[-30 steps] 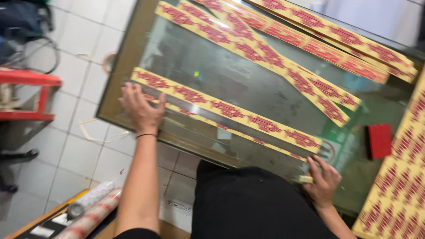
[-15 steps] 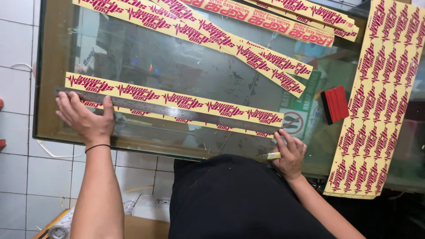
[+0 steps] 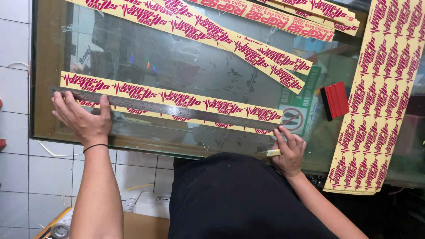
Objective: The person uses a metal ruler and a utility knife to cut a long strip of yellow stickers with red text on a glass table. They repeatedly align the ruler along the sticker strip and cut it into smaller, uniform pieces.
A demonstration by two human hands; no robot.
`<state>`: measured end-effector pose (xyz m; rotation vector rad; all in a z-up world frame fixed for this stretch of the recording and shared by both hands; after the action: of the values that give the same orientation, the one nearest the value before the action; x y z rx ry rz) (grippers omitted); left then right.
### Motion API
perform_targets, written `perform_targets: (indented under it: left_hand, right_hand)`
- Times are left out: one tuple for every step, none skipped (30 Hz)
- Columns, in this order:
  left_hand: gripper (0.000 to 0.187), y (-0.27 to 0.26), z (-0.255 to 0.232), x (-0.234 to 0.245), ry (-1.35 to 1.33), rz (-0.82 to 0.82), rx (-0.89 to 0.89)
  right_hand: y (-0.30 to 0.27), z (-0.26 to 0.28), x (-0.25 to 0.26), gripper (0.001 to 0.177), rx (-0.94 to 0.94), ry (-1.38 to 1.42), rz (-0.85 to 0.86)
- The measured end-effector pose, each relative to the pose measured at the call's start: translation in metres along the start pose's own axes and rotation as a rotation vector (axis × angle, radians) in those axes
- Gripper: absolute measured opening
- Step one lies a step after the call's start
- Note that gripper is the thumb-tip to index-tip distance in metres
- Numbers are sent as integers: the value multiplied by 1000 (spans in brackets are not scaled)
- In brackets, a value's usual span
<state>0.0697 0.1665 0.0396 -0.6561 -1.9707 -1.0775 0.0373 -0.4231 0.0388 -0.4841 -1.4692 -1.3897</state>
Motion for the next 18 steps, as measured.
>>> perform_targets:
  left_hand:
    - [80,0,-1,0,1,2,0]
    - [79,0,-1,0,0,5,6]
    - [78,0,-1,0,-1,8,12]
    - [78,1,-1,0,-1,9,12]
    - [79,1,-2,0,-2,10,9]
    - [80,1,-2,1,-1,11,7]
    - [80,0,-2,1,-1,12,7]
    - [80,0,-2,0,2,10,10]
    - [79,0,-1,0,4,7,12]
    - [79,0,-2,1,3,7,11]
    - [79,1,-3,2,-5,6,8]
    - [79,1,-5,3,-13,3,5]
    - [79,2,-5,2,-14,1,5]
    - [79,1,-4,2,-11,-6,0]
    - [80,1,-4,3,-8,-13,-4]
    - [80,1,-4,2,-7,-12,-5]
    - [81,1,-3,2,-4,-6,-2]
    - [81,1,-3,1,-2,-2,0]
  right_hand:
    - [0,0,0,41,-1,0,2]
    - [0,1,1,40,-3,2,-7]
    - [1,1,1,40,-4,3,-15]
    - [1,1,1,40,-5,3,-14]
    - [1,1,1,40,-6,3,-9]
    - [2,1,1,40,-6,4,-4]
    - [1,2,1,40,-6,5,-3]
    - [1,1,1,40,-10,7,-4]
    - [2,1,1,40,-13,10,-5]
    - [1,1,1,40,-14,10,-6]
    - [1,1,1,40,-10,11,-8]
    - [1,1,1,40,-6,13,-12]
    - [1,0,1,40,-6,13,-14]
    - [1,0,1,40,-9,18,-12]
    - [0,0,1,40,-13,24,-10]
    - [1,0,1,40,-14,24,-9]
    - [1,0,2,39,-10,28,-9]
    - [2,1,2,38,-7,32,-10]
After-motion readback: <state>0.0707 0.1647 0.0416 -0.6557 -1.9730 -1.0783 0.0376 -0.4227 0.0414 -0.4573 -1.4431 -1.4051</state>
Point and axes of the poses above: each hand's wrist, its own y-axis towards the middle knuckle, its own x-axis out of the back of the hand, z = x × y, the point moved 10 cm from there along y, towards the middle knuckle, and after that the axes turned 11 degrees about -z, right-handed, at the moved point
